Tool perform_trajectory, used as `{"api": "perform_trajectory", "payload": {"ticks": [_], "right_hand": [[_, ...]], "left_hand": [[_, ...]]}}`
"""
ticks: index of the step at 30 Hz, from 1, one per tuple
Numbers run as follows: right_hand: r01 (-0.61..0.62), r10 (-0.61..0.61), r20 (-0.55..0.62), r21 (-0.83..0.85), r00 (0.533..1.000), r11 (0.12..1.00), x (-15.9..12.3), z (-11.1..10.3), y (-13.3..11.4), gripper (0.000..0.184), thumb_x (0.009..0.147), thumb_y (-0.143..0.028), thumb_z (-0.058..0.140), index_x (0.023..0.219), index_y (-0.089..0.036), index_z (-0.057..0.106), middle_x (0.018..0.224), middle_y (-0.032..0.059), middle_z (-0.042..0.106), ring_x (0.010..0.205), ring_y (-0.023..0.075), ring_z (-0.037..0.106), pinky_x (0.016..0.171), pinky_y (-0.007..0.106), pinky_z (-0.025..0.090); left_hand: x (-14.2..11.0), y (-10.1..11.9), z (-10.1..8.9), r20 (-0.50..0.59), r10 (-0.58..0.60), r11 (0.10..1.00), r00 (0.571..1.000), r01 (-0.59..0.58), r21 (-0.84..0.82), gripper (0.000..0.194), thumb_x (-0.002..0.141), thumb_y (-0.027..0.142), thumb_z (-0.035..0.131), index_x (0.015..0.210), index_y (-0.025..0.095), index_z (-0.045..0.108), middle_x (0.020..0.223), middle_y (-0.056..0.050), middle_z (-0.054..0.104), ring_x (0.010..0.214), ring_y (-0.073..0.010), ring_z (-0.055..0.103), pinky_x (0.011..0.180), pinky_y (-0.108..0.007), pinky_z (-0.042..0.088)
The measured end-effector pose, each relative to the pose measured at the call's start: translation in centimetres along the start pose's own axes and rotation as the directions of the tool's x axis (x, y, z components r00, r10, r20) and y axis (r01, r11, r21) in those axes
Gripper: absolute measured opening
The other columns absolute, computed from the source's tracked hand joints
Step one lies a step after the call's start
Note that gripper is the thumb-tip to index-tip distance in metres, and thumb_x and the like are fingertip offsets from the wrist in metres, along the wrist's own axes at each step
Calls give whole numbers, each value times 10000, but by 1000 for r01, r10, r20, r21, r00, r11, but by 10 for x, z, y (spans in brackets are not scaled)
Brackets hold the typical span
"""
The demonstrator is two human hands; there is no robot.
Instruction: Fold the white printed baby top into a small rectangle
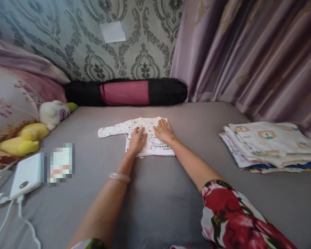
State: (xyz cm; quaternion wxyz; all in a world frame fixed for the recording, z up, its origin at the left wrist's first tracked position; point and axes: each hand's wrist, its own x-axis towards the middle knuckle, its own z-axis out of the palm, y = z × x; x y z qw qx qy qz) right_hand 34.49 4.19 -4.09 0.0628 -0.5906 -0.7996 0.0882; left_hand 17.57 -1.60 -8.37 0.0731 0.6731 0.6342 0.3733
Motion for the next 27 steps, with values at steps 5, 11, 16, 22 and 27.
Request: {"api": "perform_trajectory", "payload": {"ticks": [5, 11, 16, 22, 27], "right_hand": [[-47, 48, 30, -47, 998, 998, 1, -6, 16, 716, 996, -457, 175, 1518, 31, 198, 1606, 173, 166, 1485, 274, 103, 1195, 406, 66], [-65, 68, 40, -72, 997, 995, 1, -8, 31, 701, 994, -454, 147, 1528, -2, 194, 1613, 162, 149, 1487, 259, 106, 1195, 410, 74], [-79, 84, 47, -111, 995, 991, 0, -17, 20, 670, 990, -406, 205, 1513, 12, 233, 1604, 178, 179, 1482, 273, 120, 1194, 454, 57], [25, -24, -26, 21, 999, 999, 2, -22, -22, 619, 1001, -462, 146, 1533, -170, 266, 1614, 141, 176, 1485, 305, 92, 1163, 557, 66], [-98, 98, 1, 50, 995, 994, 6, -3, -30, 691, 969, -595, 141, 1539, -223, 258, 1621, 141, 136, 1467, 407, 49, 1110, 663, 48]], "left_hand": [[0, 6, -3, 19, 7, 997, 1000, -9, 80, 357, 892, 338, 514, 1206, 202, 617, 1344, -157, 503, 1215, -315, 525, 1055, -520, 405], [-1, 9, -4, 36, 18, 995, 999, -22, 100, 331, 911, 341, 491, 1188, 215, 621, 1340, -157, 503, 1189, -315, 532, 1033, -535, 414], [-2, 12, -4, 32, 3, 995, 999, -6, 101, 339, 914, 338, 496, 1203, 208, 616, 1324, -153, 509, 1176, -305, 535, 1033, -509, 415], [-2, 15, -4, 13, 23, 996, 1000, -24, 86, 327, 930, 310, 466, 1205, 193, 600, 1281, -157, 530, 1152, -286, 544, 1011, -473, 434], [-1, 17, -8, 58, 23, 992, 998, -30, 122, 306, 932, 295, 465, 1178, 173, 600, 1273, -166, 532, 1160, -286, 531, 1003, -462, 432]]}}
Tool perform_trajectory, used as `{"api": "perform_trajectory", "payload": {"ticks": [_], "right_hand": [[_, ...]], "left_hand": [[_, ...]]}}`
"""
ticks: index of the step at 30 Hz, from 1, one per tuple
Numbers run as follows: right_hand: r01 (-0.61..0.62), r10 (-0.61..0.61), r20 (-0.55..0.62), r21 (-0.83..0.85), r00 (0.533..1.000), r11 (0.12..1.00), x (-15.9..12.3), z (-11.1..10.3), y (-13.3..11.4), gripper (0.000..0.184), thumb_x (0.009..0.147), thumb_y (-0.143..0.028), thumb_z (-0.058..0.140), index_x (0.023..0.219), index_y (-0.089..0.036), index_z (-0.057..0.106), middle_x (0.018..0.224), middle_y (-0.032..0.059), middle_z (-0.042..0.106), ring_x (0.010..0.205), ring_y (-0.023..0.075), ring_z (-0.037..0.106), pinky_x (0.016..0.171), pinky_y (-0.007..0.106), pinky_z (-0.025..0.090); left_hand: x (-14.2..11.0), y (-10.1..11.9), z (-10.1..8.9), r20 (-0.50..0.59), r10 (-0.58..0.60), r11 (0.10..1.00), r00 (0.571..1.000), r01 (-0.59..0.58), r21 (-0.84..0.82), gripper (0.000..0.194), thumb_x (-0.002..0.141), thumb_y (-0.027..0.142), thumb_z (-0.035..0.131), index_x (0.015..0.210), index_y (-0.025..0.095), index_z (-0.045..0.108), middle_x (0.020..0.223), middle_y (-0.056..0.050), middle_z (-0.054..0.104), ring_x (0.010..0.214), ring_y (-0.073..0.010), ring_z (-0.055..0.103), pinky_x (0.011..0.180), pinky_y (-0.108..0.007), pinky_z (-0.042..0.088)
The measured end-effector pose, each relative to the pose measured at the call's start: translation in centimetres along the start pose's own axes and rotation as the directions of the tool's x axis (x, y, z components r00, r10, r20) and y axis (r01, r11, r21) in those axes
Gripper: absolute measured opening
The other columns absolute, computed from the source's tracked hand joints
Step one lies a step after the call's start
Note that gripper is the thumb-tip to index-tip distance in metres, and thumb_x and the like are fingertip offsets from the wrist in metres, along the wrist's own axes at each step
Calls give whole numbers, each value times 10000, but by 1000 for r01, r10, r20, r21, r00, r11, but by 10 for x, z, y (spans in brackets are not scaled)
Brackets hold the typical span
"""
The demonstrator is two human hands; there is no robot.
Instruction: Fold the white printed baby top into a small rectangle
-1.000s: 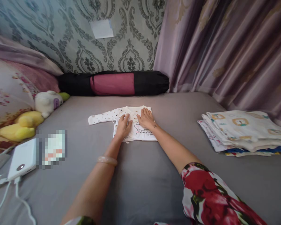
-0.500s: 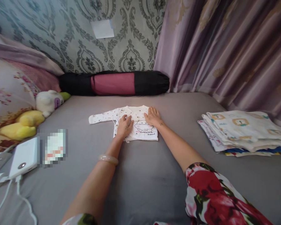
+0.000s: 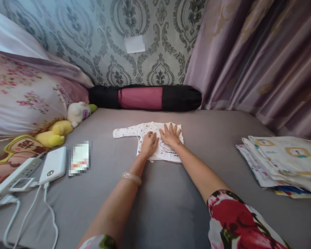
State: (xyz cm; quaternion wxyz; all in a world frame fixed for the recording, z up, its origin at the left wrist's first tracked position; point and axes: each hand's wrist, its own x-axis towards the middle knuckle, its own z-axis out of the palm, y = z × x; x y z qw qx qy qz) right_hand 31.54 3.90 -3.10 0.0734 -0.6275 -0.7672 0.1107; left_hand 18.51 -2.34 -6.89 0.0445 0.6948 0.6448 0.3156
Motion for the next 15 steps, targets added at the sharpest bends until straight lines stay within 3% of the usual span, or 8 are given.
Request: {"api": "perform_trajectory", "payload": {"ticks": [5, 10, 15], "right_hand": [[-15, 15, -5, -53, 1000, 998, 0, 10, 6, 702, 961, -602, 130, 1542, -227, 249, 1620, 140, 133, 1463, 409, 38, 1100, 670, 8], [-25, 26, 35, -42, 999, 999, 0, 4, 4, 705, 958, -607, 147, 1542, -225, 249, 1621, 146, 123, 1465, 410, 25, 1099, 673, -5], [-11, 11, 48, 0, 999, 1000, 0, -6, -10, 681, 976, -555, 181, 1537, -178, 260, 1613, 177, 145, 1476, 379, 50, 1114, 659, -2]], "left_hand": [[-1, 4, -4, 28, -36, 999, 999, 35, 14, 307, 934, 297, 474, 1192, 179, 591, 1294, -162, 518, 1154, -279, 532, 1015, -449, 418], [0, 2, -1, 10, -32, 999, 999, 32, -26, 285, 913, 281, 493, 1153, 176, 604, 1280, -165, 523, 1147, -285, 538, 1021, -464, 417], [2, -8, 6, -87, -6, 990, 996, -6, -143, 353, 892, 152, 392, 1213, 150, 537, 1197, -161, 560, 1175, -259, 526, 1043, -456, 412]]}}
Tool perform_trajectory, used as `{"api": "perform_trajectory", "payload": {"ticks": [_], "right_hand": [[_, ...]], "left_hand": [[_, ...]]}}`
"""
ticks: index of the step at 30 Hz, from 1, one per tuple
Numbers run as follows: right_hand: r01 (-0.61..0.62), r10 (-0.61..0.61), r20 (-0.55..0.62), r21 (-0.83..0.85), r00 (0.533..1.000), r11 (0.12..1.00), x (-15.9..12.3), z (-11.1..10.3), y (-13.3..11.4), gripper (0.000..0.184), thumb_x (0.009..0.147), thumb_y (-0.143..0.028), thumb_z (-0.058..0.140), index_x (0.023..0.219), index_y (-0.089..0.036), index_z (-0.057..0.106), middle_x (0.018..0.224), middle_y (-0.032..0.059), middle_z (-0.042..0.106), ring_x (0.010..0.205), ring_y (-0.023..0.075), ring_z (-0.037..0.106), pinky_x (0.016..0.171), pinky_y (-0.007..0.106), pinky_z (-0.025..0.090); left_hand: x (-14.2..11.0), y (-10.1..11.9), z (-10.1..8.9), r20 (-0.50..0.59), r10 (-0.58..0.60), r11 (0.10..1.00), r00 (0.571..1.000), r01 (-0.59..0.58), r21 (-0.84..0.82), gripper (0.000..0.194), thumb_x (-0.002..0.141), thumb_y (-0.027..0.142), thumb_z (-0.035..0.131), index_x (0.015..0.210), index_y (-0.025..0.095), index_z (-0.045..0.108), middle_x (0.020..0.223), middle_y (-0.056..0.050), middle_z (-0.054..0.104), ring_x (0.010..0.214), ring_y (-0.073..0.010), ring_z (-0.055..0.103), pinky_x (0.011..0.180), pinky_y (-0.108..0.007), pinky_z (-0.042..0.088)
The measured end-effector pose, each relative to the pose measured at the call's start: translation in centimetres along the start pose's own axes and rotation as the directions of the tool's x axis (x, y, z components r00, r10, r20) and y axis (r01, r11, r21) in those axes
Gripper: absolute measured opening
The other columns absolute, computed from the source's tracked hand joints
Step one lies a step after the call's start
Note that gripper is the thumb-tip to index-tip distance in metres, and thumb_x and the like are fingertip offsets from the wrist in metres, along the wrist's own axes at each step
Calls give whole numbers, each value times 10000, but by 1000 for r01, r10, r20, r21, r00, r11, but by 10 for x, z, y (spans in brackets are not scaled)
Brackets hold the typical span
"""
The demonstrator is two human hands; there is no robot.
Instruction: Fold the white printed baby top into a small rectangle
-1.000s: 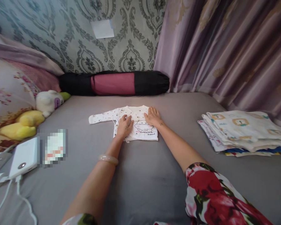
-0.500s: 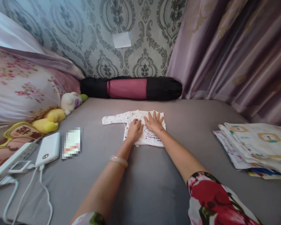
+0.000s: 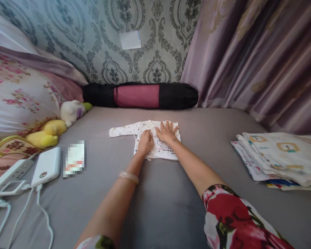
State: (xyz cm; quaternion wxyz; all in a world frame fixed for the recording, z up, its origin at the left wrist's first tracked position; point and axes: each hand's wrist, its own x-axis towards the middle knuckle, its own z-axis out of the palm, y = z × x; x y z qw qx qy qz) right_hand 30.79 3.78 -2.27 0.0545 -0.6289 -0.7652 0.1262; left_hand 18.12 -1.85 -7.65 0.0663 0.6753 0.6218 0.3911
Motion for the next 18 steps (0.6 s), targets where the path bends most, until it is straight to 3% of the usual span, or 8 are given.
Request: {"api": "perform_trajectory", "payload": {"ticks": [3, 6, 18], "right_hand": [[121, -120, -33, 10, 992, 993, -2, 2, -14, 623, 999, -477, 160, 1539, -178, 249, 1616, 156, 156, 1489, 307, 56, 1145, 602, 4], [144, -145, 9, 29, 989, 989, -3, 9, -23, 599, 1005, -444, 151, 1536, -186, 255, 1618, 127, 170, 1489, 276, 79, 1161, 566, 25], [139, -138, -51, 10, 989, 990, -2, 20, -23, 578, 994, -422, 187, 1508, -194, 323, 1603, 121, 229, 1477, 280, 134, 1157, 571, 60]], "left_hand": [[0, -6, 2, -39, -35, 995, 999, 32, -91, 492, 854, 96, 362, 1342, 121, 417, 1215, -173, 551, 1135, -238, 552, 1023, -453, 434], [-1, -9, 3, -35, -103, 985, 994, 96, -144, 575, 827, 97, 387, 1401, 108, 346, 1255, -184, 527, 1051, -221, 588, 988, -439, 461], [1, -8, 2, -31, -126, 978, 992, 119, -171, 547, 816, 114, 406, 1363, 125, 394, 1187, -159, 554, 1031, -227, 592, 994, -472, 456]]}}
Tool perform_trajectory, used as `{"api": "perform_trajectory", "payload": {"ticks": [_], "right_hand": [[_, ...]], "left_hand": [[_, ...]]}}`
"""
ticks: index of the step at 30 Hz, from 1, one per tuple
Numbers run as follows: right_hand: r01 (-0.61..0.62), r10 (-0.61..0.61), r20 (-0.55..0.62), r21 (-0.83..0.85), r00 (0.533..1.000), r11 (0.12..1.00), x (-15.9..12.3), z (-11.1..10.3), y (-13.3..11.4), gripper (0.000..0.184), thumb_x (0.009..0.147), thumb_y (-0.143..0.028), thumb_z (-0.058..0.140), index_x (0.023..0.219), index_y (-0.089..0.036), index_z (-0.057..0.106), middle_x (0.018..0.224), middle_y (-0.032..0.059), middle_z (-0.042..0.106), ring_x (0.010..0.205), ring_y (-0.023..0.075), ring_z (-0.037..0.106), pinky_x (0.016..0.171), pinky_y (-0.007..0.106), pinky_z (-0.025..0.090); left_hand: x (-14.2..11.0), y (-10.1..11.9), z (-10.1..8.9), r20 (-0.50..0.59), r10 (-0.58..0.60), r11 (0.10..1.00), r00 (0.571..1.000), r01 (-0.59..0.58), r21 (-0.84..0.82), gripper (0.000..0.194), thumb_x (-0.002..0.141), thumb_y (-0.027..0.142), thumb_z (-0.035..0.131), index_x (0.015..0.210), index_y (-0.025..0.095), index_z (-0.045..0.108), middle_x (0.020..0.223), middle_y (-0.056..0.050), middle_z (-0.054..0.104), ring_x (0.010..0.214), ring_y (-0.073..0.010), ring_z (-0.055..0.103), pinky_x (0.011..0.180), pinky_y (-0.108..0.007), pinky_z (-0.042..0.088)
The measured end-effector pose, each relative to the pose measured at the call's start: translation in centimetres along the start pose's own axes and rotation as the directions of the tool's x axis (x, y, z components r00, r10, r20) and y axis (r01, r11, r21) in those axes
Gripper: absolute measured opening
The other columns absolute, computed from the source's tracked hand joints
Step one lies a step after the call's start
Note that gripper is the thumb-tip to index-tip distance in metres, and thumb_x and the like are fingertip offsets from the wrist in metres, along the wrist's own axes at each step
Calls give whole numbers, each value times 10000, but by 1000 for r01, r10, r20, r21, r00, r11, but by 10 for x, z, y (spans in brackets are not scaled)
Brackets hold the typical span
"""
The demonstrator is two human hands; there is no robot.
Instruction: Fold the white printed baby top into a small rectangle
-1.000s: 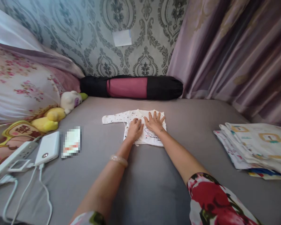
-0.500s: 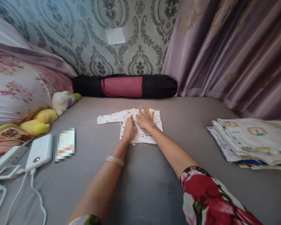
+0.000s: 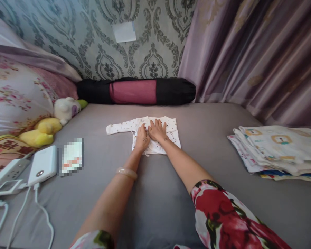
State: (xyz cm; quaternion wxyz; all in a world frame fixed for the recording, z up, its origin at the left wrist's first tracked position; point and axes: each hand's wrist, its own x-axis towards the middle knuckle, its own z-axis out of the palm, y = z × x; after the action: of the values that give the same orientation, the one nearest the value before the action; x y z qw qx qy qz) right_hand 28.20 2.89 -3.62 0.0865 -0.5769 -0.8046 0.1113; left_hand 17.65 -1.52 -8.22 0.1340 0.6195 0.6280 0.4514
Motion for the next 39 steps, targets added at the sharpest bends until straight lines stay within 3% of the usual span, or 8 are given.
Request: {"api": "perform_trajectory", "payload": {"ticks": [6, 11, 21, 25, 28, 32, 35, 39], "right_hand": [[46, -47, 44, 29, 998, 999, -1, -8, -1, 579, 1001, -408, 192, 1535, -192, 247, 1620, 116, 170, 1489, 277, 86, 1159, 575, 67], [172, -172, 44, 5, 984, 985, -5, -1, -3, 571, 1006, -348, 174, 1521, -124, 278, 1617, 88, 193, 1490, 218, 98, 1189, 462, 71], [174, -174, 5, -51, 985, 983, -7, 6, -3, 573, 999, -328, 157, 1507, -111, 307, 1601, 84, 248, 1475, 221, 160, 1184, 450, 104], [167, -168, -11, -42, 986, 985, -6, 7, -4, 575, 995, -341, 173, 1507, -116, 303, 1603, 87, 241, 1475, 226, 156, 1185, 465, 98], [162, -161, 25, -30, 987, 986, -4, 6, -4, 573, 997, -353, 191, 1510, -122, 299, 1607, 94, 227, 1478, 237, 143, 1184, 472, 85], [194, -194, 9, -28, 981, 981, -7, 1, -8, 540, 986, -311, 285, 1494, -140, 341, 1603, 111, 234, 1473, 254, 139, 1174, 490, 74], [290, -290, -74, -13, 954, 957, -13, -3, -19, 451, 971, -249, 341, 1388, -201, 505, 1504, 97, 413, 1388, 243, 302, 1148, 436, 154], [350, -350, -13, 48, 937, 936, -19, -5, -35, 332, 974, -290, 396, 1128, -242, 686, 1229, 87, 598, 1166, 236, 481, 1000, 344, 341]], "left_hand": [[0, 1, 2, -9, -29, 1000, 1000, 29, 3, 591, 801, 89, 394, 1391, 119, 363, 1208, -163, 554, 1081, -228, 575, 1016, -461, 440], [2, 4, 4, -26, -35, 999, 999, 35, -11, 537, 879, 163, 400, 1408, 107, 332, 1271, -203, 533, 1192, -271, 526, 1034, -503, 414], [1, 11, -3, -6, -79, 996, 997, 78, -38, 459, 889, 178, 424, 1346, 129, 423, 1240, -180, 568, 1157, -257, 557, 1024, -484, 438], [0, 9, -23, -6, -116, 988, 993, 115, -102, 446, 823, 118, 445, 1263, 147, 512, 1223, -150, 583, 1005, -213, 626, 930, -424, 511], [-4, 5, -53, -109, -105, 994, 989, 105, -3, 374, 809, 99, 437, 1143, 151, 598, 1119, -119, 640, 990, -204, 620, 939, -400, 501], [-13, -5, -88, -190, -207, 966, 960, 232, 119, 297, 805, 105, 453, 1015, 149, 658, 1007, -98, 682, 970, -207, 626, 931, -383, 492], [-21, -10, -96, -135, -299, 930, 945, 320, 180, 235, 797, 130, 496, 928, 163, 688, 938, -78, 702, 924, -209, 641, 890, -371, 497], [-25, -9, -88, -71, -305, 906, 950, 312, 287, 138, 774, 212, 581, 763, 166, 711, 828, -80, 709, 910, -239, 640, 893, -388, 482]]}}
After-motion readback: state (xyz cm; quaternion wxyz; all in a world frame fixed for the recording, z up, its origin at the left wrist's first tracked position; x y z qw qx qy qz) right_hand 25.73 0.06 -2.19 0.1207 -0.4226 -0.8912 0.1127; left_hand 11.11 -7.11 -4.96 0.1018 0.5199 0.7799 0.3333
